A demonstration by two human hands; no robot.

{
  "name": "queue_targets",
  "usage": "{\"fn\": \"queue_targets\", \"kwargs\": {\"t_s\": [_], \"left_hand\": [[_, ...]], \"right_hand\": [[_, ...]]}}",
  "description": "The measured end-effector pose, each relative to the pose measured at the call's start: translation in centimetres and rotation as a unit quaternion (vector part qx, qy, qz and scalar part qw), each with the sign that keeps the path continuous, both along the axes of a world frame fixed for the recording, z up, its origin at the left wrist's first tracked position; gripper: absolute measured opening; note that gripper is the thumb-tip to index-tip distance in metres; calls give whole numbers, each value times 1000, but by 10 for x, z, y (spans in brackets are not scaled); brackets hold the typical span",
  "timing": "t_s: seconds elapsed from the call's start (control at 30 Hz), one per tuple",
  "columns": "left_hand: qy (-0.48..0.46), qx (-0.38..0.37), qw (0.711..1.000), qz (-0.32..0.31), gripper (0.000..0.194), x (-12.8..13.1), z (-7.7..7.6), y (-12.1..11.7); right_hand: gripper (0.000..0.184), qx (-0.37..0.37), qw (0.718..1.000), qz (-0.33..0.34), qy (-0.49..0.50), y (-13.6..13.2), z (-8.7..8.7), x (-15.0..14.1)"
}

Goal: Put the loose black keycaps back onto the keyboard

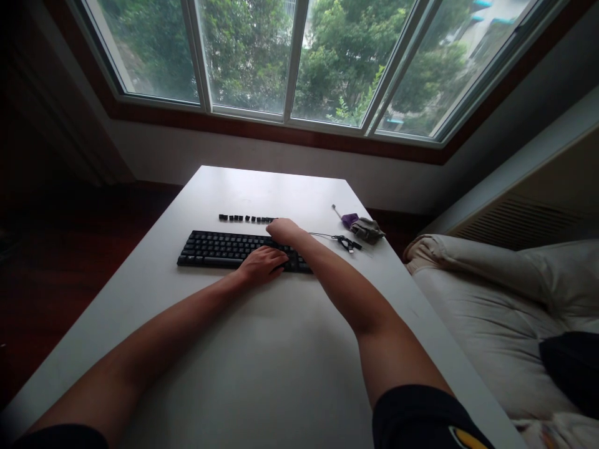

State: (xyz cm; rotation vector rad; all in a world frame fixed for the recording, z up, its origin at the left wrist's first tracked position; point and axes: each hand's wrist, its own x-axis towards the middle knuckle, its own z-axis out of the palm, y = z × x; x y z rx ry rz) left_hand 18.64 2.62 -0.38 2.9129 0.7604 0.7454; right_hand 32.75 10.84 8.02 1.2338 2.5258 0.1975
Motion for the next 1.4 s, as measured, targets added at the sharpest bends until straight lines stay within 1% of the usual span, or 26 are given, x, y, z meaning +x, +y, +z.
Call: {"fn": "queue_targets", "kwargs": {"t_s": [0.07, 0.13, 0.2, 0.27, 0.3, 0.4, 0.47, 0.53, 0.6, 0.7, 0.83, 1.13, 1.2, 1.3, 1.4], "left_hand": [[1, 1, 1000, 1, 32, 0, 0, 0], [2, 2, 1000, 3, 31, 0, 0, 0], [4, 1, 1000, 6, 31, 1, 1, -1], [4, 0, 1000, 10, 30, 2, 3, -1], [4, -1, 1000, 10, 30, 2, 4, -2], [3, -2, 1000, 0, 32, 2, 6, -3], [4, -1, 1000, -16, 36, 2, 7, -3], [6, 0, 1000, -30, 40, 1, 7, -3], [7, -1, 999, -35, 42, 0, 8, -3], [7, -5, 999, -38, 45, -1, 8, -2], [9, -5, 999, -42, 45, 0, 8, -3], [10, -4, 999, -33, 41, 0, 6, -1], [12, -3, 999, -33, 41, 0, 6, -1], [12, 1, 999, -33, 41, 0, 6, -2], [11, -1, 999, -34, 41, 0, 8, -3]], "right_hand": [[22, 6, 1000, 2, 17, 1, -3, 6], [20, -5, 999, -7, 54, 5, -5, 13], [18, -29, 993, -26, 115, 11, -8, 24], [20, -45, 979, -64, 187, 19, -14, 34], [20, -33, 971, -96, 216, 23, -18, 38], [22, 50, 945, -189, 262, 33, -36, 44], [26, 76, 937, -209, 268, 39, -47, 44], [32, 82, 939, -210, 258, 43, -56, 41], [37, 85, 944, -209, 240, 46, -60, 37], [35, 90, 950, -211, 211, 50, -61, 31], [29, 96, 954, -218, 183, 51, -57, 25], [27, 88, 953, -229, 176, 51, -53, 21], [25, 96, 950, -233, 187, 50, -53, 21], [24, 121, 938, -232, 227, 46, -52, 24], [21, 129, 930, -198, 281, 38, -47, 31]]}}
